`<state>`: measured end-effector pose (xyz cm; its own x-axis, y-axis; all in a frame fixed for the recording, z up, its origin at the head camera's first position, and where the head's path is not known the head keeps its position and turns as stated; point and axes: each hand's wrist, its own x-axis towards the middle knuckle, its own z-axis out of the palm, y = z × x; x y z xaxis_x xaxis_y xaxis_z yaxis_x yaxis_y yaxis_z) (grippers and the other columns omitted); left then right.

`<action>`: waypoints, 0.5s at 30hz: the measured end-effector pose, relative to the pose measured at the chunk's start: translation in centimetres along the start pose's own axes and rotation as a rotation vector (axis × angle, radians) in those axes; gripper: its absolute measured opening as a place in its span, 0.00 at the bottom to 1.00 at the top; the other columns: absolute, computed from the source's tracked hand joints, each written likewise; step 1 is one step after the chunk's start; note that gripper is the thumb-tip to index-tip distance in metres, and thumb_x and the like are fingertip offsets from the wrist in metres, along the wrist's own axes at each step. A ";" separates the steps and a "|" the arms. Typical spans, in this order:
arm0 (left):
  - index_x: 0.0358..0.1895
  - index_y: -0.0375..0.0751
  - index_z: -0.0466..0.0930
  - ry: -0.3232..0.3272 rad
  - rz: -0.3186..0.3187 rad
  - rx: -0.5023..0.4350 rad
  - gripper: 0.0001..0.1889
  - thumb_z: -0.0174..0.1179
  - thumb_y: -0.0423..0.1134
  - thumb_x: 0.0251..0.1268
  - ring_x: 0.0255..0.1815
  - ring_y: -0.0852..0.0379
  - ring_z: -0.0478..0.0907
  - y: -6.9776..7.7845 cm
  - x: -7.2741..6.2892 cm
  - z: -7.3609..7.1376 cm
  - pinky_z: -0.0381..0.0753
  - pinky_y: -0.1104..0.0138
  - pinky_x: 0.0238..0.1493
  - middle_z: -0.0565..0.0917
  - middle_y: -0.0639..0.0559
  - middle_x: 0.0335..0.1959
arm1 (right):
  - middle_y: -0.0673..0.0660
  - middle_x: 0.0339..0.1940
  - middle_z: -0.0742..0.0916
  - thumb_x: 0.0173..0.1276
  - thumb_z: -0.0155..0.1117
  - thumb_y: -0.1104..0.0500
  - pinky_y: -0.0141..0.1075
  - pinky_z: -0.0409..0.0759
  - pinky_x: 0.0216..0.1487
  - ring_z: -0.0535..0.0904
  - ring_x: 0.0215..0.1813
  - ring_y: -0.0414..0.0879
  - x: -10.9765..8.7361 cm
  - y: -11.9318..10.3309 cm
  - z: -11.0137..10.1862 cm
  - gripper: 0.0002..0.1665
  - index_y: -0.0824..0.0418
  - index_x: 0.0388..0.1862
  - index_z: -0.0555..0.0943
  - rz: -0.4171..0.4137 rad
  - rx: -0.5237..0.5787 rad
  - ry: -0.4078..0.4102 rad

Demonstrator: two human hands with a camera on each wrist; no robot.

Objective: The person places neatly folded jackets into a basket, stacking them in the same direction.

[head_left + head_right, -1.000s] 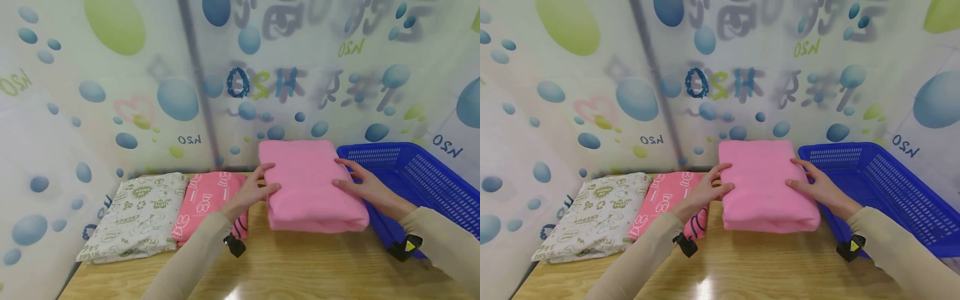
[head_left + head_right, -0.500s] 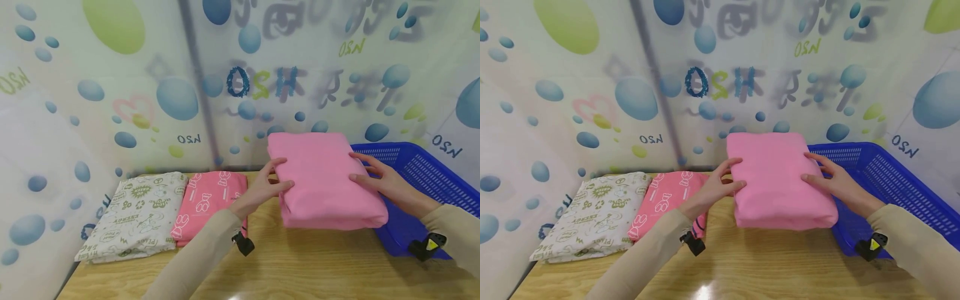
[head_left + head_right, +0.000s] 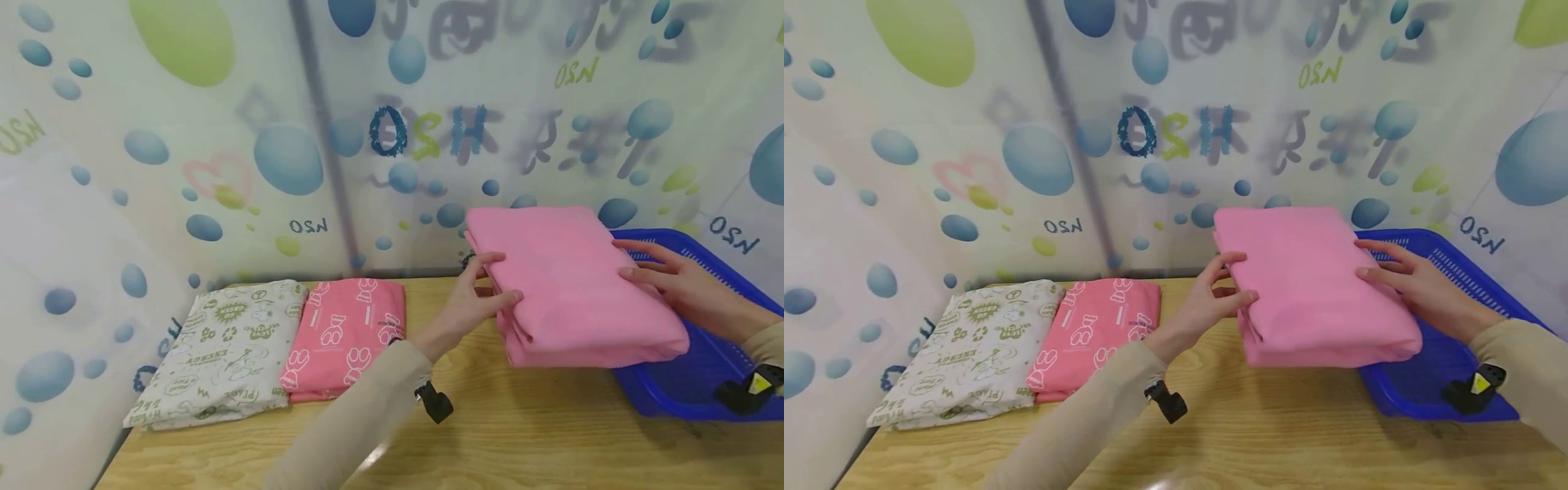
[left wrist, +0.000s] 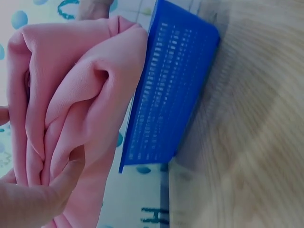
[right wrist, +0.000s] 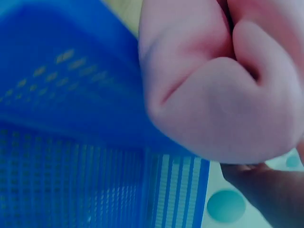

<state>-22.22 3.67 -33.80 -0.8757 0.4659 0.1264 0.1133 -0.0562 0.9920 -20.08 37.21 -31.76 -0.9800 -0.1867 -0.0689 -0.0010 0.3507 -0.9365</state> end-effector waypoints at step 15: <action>0.63 0.51 0.70 0.069 0.017 -0.184 0.27 0.65 0.31 0.62 0.43 0.62 0.76 -1.0 2.1 6.3 0.80 0.70 0.39 0.73 0.60 0.49 | 0.29 0.48 0.71 0.79 0.47 0.52 0.43 0.83 0.34 0.82 0.39 0.41 -1.3 1.8 -5.3 0.30 0.33 0.74 0.54 0.115 -0.100 0.088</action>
<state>-21.16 10.27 -34.52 -0.9054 0.4018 0.1370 0.0466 -0.2267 0.9729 -19.90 42.95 -31.53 -0.9884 -0.0600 -0.1394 0.0971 0.4558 -0.8848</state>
